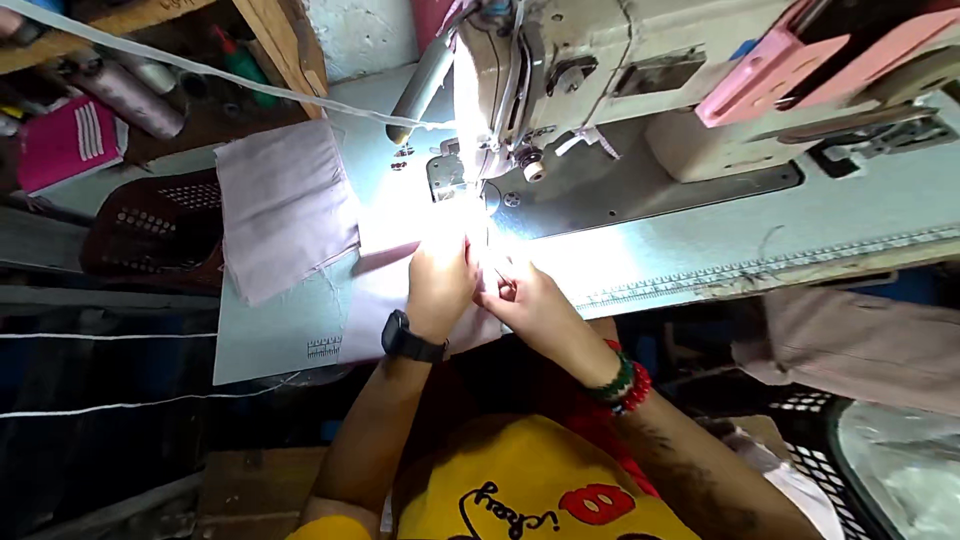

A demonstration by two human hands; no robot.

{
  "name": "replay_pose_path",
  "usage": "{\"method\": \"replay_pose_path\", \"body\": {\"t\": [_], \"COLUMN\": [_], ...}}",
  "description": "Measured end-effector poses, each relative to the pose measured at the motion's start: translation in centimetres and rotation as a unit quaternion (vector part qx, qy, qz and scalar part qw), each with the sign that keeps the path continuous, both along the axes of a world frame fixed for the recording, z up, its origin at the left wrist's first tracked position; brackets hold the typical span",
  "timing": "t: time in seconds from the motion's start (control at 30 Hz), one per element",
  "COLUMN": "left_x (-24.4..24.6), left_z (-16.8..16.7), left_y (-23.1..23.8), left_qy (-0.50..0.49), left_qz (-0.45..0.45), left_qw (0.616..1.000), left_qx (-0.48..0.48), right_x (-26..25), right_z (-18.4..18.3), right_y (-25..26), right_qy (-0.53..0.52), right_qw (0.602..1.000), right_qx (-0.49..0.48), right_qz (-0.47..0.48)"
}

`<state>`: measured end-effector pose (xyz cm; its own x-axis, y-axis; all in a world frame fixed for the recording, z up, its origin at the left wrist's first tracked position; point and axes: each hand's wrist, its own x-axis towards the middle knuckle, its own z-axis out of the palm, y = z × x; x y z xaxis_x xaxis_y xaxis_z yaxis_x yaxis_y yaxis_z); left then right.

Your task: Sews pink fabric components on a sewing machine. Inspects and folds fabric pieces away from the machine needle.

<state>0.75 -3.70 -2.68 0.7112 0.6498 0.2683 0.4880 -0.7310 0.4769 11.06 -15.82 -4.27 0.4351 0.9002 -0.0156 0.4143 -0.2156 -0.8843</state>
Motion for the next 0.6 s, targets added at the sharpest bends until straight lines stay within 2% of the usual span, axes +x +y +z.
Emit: {"method": "replay_pose_path", "body": {"t": [0.13, 0.2, 0.3, 0.37, 0.43, 0.5, 0.53, 0.6], "left_x": [-0.2, -0.3, -1.1, -1.8, -2.2, -1.8, -1.6, -0.8], "left_z": [-0.7, -1.2, -1.2, -1.2, -0.4, 1.0, 1.3, 0.1], "left_y": [-0.4, -0.4, -0.3, 0.1, -0.2, -1.5, -2.1, -2.0], "left_qy": [-0.059, -0.068, -0.035, -0.017, -0.024, -0.056, -0.075, -0.12], "left_qz": [0.018, 0.028, 0.038, 0.059, 0.069, 0.046, 0.028, 0.015], "left_qw": [0.987, 0.982, 0.992, 0.997, 0.996, 0.99, 0.979, 0.943], "left_qx": [-0.15, -0.177, -0.116, -0.055, -0.05, -0.118, -0.189, -0.31], "right_x": [-2.2, -3.1, -4.2, -4.2, -4.4, -4.7, -4.9, -5.1], "right_z": [-0.5, -1.5, -3.8, -5.1, -5.7, -5.6, -5.5, -5.1], "right_y": [-4.6, -7.2, -9.8, -10.6, -10.9, -10.9, -11.0, -11.3], "right_qy": [0.079, 0.059, -0.018, -0.027, -0.019, -0.01, -0.003, 0.012], "right_qw": [0.997, 0.998, 0.997, 0.996, 0.996, 0.996, 0.996, 0.996], "right_qx": [-0.018, 0.012, 0.037, 0.031, 0.027, 0.036, 0.041, 0.056], "right_qz": [-0.002, -0.026, -0.06, -0.076, -0.08, -0.082, -0.081, -0.075]}}
